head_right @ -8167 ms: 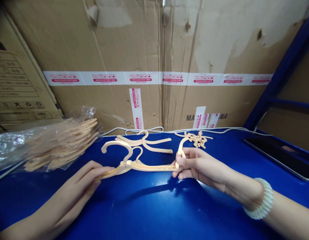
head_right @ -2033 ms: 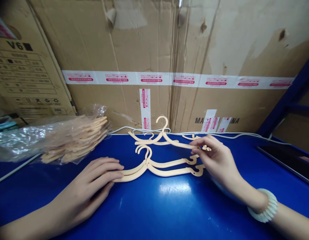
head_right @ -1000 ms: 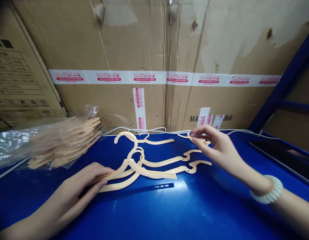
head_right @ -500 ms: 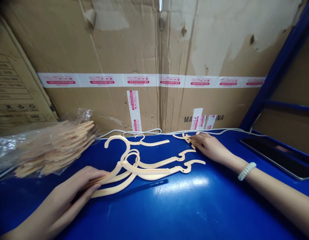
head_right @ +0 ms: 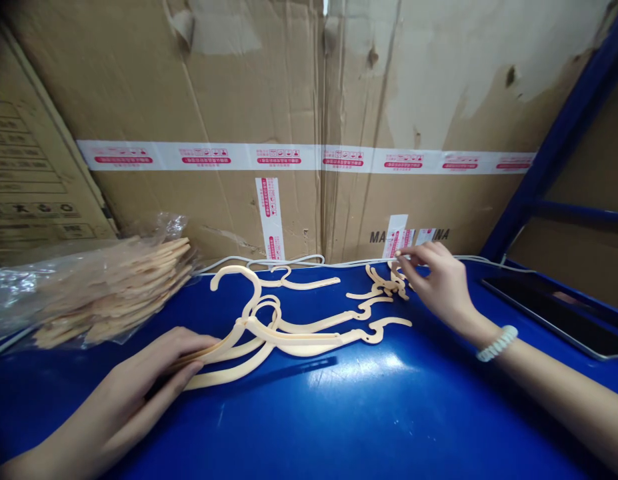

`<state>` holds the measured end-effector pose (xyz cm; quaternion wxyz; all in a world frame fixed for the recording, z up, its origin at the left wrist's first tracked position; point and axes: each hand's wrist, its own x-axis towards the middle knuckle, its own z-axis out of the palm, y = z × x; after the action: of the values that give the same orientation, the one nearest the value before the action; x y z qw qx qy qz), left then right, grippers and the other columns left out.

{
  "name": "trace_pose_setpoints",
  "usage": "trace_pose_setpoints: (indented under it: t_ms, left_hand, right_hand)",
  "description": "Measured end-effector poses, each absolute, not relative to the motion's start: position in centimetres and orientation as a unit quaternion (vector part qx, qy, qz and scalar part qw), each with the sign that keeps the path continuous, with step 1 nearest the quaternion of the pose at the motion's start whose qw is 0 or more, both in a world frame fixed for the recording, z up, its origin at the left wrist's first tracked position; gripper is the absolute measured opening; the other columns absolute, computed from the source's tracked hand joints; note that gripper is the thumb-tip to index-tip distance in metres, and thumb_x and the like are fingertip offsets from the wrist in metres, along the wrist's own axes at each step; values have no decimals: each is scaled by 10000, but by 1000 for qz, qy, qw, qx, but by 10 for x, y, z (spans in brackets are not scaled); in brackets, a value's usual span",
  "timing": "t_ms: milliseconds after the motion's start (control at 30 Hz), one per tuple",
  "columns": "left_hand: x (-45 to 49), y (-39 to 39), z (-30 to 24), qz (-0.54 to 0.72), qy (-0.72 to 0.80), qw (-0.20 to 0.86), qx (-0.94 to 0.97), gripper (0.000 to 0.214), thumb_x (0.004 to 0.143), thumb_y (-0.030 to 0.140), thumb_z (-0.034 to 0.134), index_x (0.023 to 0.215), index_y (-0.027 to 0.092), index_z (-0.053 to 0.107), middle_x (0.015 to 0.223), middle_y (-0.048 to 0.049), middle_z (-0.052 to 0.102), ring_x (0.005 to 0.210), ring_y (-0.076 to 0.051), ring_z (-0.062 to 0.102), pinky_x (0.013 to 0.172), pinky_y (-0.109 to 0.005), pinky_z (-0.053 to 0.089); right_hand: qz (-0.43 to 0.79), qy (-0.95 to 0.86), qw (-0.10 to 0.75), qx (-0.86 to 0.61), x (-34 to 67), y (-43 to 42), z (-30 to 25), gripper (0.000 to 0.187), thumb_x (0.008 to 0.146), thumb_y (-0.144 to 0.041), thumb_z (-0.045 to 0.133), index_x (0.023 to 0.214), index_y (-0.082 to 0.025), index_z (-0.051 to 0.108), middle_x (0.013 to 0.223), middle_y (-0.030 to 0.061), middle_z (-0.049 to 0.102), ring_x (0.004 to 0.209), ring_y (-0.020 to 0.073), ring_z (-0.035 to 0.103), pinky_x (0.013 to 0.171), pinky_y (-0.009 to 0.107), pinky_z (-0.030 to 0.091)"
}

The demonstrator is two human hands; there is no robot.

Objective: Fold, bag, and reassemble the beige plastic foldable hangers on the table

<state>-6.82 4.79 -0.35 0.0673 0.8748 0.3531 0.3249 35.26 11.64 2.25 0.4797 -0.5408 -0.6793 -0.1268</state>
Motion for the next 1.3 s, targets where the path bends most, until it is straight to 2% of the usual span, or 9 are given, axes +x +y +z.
trace_pose_setpoints:
  t_ms: [100,200,300,367,633,733,967,1100,1300]
  left_hand:
    - [-67,47,-3,330,358,76,870,277,986,164,406,1194,231,577,991,-56,692,868,-189,664,750,-258,546]
    - [-67,47,-3,332,360,74,869,261,987,160,411,1175,226,579,970,-57,684,852,-186,656,737,-259,539]
    - [-67,47,-3,334,359,79,868,262,991,158,404,1181,227,570,985,-61,674,875,-190,649,751,-267,539]
    - [-67,47,-3,334,357,89,868,267,994,154,394,1189,226,562,999,-64,667,894,-192,644,764,-273,539]
    - [-68,46,-2,321,355,94,873,282,999,126,377,1207,242,528,1012,-48,643,906,-173,626,777,-269,515]
    - [-68,45,-2,318,358,96,873,282,997,124,375,1203,239,528,1009,-47,644,900,-172,629,774,-266,513]
    - [-69,45,-4,323,361,94,870,281,993,125,369,1186,236,541,1001,-46,647,890,-174,631,769,-265,511]
    - [-67,44,-4,329,358,88,869,288,990,120,375,1186,246,546,1001,-47,648,888,-179,629,764,-269,508]
    - [-66,43,-3,345,342,73,871,300,975,103,397,1179,251,559,998,-44,642,877,-182,627,746,-267,511]
  right_hand:
    - [-70,-612,563,-551,338,103,33,277,874,-447,616,938,-186,684,657,39,630,570,180,551,562,318,445]
    - [137,-566,645,-494,319,91,38,271,775,-431,741,892,-188,711,679,28,659,608,164,587,573,290,479]
    - [340,-529,628,-458,301,80,34,291,727,-462,777,820,-188,744,748,59,700,675,180,633,631,308,528]
    - [406,-518,585,-474,292,74,29,303,702,-465,803,798,-184,744,775,71,715,686,182,644,648,310,538]
    - [529,-478,525,-464,283,73,14,472,588,-318,911,978,-219,663,767,33,715,719,164,643,588,235,471]
    - [564,-495,484,-451,282,73,15,321,581,-318,912,765,-173,692,728,18,680,625,121,602,596,239,475]
    - [605,-518,407,-447,282,70,17,298,649,-354,883,697,-161,660,719,8,646,678,102,586,644,201,498]
    - [643,-511,366,-438,281,67,22,291,704,-367,851,778,-160,660,897,40,679,795,126,634,730,227,546]
    - [668,-513,338,-420,276,63,26,321,757,-386,811,774,-153,591,862,53,698,786,146,696,648,203,560]
